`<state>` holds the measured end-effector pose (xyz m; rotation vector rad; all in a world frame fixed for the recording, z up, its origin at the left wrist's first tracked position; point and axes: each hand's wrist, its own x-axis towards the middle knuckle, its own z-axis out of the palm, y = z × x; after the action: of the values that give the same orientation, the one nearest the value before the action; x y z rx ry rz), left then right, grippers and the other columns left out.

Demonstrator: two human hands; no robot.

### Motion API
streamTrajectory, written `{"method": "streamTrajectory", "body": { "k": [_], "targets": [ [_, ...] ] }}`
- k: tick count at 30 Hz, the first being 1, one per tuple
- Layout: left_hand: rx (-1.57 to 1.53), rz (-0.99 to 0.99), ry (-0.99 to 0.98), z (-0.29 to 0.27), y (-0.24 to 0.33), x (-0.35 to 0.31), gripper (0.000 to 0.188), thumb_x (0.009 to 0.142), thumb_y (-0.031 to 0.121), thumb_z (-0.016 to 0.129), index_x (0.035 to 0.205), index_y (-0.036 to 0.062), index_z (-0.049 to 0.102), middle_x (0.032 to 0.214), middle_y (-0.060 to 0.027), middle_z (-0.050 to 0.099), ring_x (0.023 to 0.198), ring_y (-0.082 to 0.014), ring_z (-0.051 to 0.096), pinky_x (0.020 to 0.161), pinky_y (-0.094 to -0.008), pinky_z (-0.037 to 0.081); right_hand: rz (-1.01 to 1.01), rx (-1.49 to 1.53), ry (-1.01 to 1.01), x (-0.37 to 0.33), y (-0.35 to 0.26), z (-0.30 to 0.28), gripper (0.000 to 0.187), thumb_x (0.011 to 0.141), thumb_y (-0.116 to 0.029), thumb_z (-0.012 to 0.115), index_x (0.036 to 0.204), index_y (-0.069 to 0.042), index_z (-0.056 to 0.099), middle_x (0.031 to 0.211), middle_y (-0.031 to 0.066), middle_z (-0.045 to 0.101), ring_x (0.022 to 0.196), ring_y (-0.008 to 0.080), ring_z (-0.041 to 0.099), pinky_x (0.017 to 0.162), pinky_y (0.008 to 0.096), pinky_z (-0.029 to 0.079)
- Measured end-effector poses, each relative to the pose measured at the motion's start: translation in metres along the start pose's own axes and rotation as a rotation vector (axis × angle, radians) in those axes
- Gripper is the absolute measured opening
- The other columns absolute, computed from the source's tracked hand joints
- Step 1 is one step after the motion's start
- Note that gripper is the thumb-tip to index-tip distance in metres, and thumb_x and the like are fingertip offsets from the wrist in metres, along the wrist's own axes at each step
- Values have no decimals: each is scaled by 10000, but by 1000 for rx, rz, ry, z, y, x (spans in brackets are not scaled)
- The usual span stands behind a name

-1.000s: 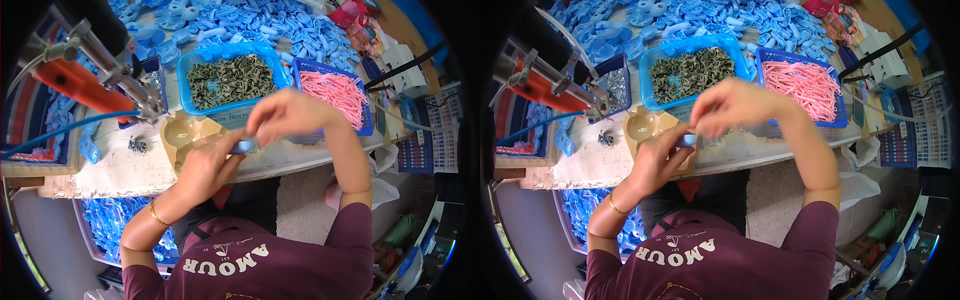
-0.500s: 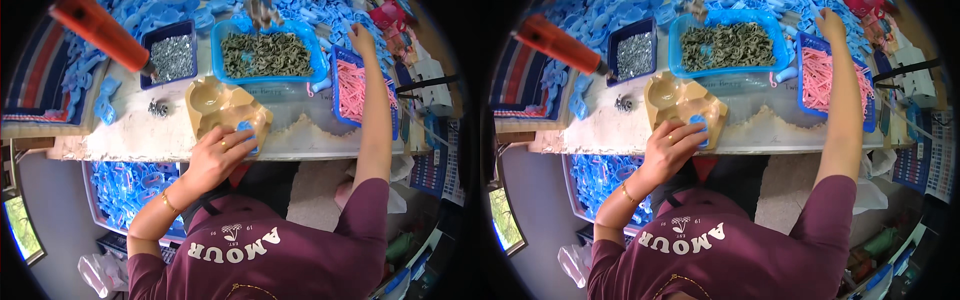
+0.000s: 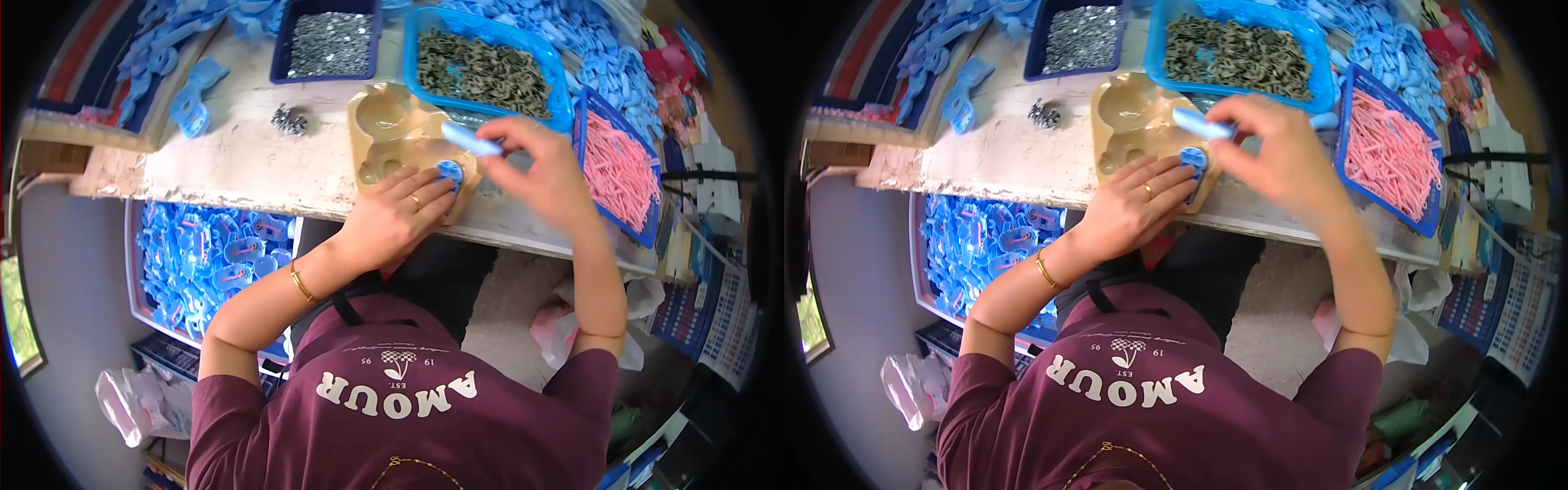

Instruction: Assembling toy components and securing them with a pneumatic tool.

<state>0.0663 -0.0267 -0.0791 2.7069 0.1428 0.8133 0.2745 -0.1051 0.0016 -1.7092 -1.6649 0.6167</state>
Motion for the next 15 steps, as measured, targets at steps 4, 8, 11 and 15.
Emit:
{"method": "streamTrajectory", "body": {
  "k": [4,8,11,15],
  "targets": [
    [-13,111,92,-23,6,-28,220,775,119,694,988,73,665,1056,-63,664,1008,-236,632,882,-365,508,-49,-91,-53,-8,-14,48,251,793,-63,684,1031,-37,611,949,88,628,790,206,634,683,309,500],
    [40,-16,183,-59,-28,-52,240,742,59,696,980,72,665,997,-66,666,891,-237,630,799,-349,513,-170,-314,-47,-5,-24,80,287,748,-137,747,997,-61,624,929,92,587,802,304,600,683,375,490],
    [282,-343,266,-82,-80,-73,205,778,44,683,980,60,652,999,-83,666,891,-256,619,829,-363,473,-186,-422,-36,-2,-30,85,366,699,-227,790,996,-79,634,930,68,579,887,296,564,769,396,445],
    [748,-709,293,-112,-151,-108,346,831,256,657,1149,127,614,1186,-46,611,1095,-260,518,905,-383,433,-288,-393,-45,6,-43,80,337,709,-213,785,980,-74,640,930,71,585,885,299,568,774,403,443]
  ]
}}
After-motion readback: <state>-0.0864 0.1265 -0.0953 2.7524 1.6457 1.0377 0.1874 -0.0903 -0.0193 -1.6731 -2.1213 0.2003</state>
